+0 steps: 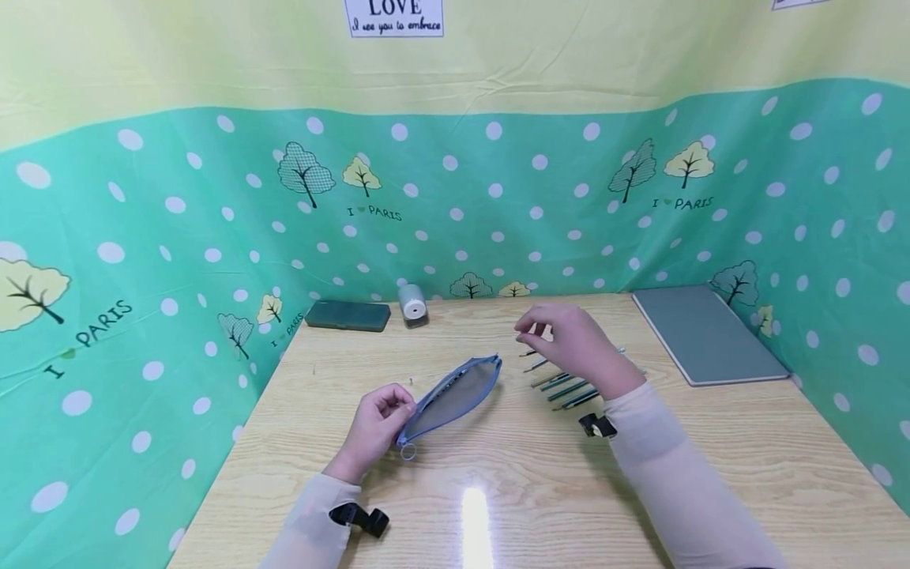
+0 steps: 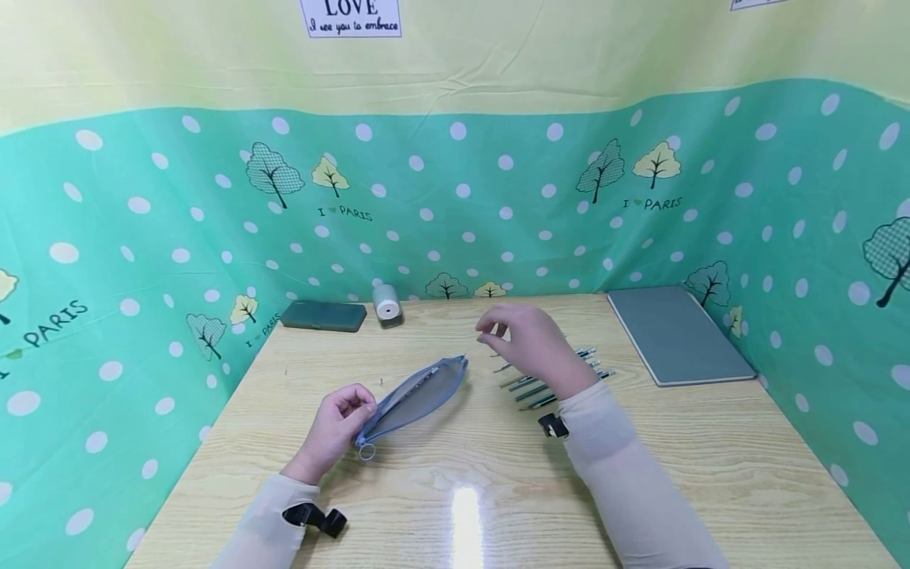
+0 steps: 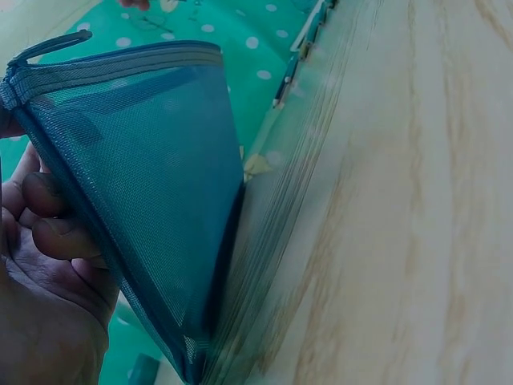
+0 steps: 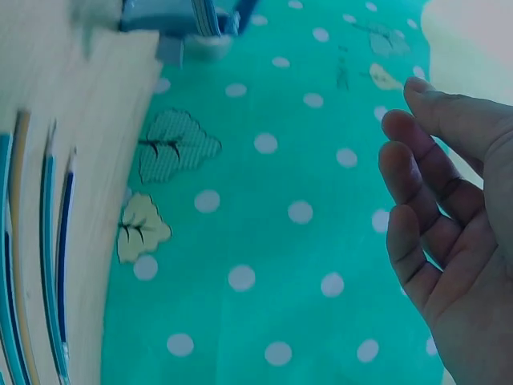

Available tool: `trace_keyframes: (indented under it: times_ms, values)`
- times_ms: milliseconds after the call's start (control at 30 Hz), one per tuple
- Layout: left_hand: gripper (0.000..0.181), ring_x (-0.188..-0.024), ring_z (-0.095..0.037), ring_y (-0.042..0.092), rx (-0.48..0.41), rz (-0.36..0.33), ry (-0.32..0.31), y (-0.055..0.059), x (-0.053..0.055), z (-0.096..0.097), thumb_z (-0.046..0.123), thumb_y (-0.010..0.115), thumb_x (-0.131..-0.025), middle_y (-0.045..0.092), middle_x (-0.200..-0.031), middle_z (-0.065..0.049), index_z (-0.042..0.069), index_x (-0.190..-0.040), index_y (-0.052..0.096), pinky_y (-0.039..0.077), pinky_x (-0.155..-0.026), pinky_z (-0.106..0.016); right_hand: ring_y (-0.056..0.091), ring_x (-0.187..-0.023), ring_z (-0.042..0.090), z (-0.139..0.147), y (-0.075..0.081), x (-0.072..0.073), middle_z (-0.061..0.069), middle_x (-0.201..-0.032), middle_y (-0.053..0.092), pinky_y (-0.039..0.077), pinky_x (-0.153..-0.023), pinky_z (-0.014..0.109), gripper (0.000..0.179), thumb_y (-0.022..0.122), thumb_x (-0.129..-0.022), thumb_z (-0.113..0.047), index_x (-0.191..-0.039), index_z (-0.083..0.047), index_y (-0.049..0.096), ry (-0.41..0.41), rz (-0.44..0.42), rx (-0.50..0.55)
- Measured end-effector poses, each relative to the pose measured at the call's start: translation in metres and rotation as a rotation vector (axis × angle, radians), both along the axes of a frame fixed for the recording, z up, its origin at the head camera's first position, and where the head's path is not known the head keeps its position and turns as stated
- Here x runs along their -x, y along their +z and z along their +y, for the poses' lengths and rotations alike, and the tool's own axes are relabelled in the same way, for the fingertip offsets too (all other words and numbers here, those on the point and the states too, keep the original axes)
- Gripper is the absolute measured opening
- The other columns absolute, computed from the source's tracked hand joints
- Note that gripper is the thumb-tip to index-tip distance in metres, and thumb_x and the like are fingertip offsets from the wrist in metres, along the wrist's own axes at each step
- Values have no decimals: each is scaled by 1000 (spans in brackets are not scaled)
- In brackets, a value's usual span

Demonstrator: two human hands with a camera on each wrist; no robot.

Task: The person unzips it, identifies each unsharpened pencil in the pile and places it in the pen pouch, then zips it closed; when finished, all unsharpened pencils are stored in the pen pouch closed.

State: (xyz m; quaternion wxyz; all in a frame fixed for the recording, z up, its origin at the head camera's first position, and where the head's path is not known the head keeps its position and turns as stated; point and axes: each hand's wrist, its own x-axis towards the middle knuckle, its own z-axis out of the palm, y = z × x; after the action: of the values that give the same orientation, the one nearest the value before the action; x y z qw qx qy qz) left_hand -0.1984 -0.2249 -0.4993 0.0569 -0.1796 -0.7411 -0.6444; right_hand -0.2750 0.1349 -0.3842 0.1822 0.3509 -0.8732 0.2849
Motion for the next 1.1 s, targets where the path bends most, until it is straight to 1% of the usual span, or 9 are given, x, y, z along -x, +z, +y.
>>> trace_keyframes:
  times_ms: [200, 333, 633, 833, 1000, 1100]
  values:
    - [6, -59, -4, 49, 1, 5, 2, -1, 0, -2, -3, 66, -98, 59, -74, 1, -3, -92, 66, 42, -54, -19, 66, -87, 11, 14, 6, 2, -9, -101, 73, 54, -78, 39, 12, 81, -93, -16, -104, -20, 78, -52, -73, 16]
    - [6, -59, -4, 48, 0, 11, 0, -1, 0, -2, -2, 66, -99, 57, -73, 2, -3, -92, 66, 42, -54, -20, 66, -89, 13, 22, 7, 4, -7, -102, 72, 54, -81, 42, 13, 81, -94, -16, -105, -19, 78, -87, -107, 22]
    - [7, -60, -5, 50, 4, 10, 6, 0, 0, -3, 0, 67, -99, 59, -74, 2, -2, -93, 66, 43, -56, -20, 66, -94, 17, 37, 2, 14, -5, -107, 72, 53, -87, 46, 15, 79, -96, -19, -111, -18, 77, -122, -173, 36]
    - [7, -61, -5, 50, 2, 7, 6, 0, 0, -3, 0, 67, -99, 59, -75, 1, -3, -93, 65, 43, -56, -20, 66, -95, 19, 46, -1, 19, -3, -108, 72, 52, -86, 45, 16, 78, -96, -18, -112, -16, 77, -153, -202, 57]
    - [7, -61, -5, 50, 0, 4, 2, 0, 0, -3, 0, 67, -99, 58, -74, 1, -2, -93, 65, 43, -56, -20, 67, -95, 20, 54, -5, 25, -1, -108, 73, 52, -86, 45, 17, 79, -96, -17, -112, -15, 77, -153, -222, 62]
    - [7, -61, -5, 50, -6, 4, -1, 0, 0, -3, 0, 67, -99, 58, -74, 1, -3, -93, 65, 43, -56, -20, 66, -97, 21, 57, -8, 28, 0, -109, 72, 51, -88, 46, 17, 78, -96, -17, -113, -15, 77, -156, -249, 64]
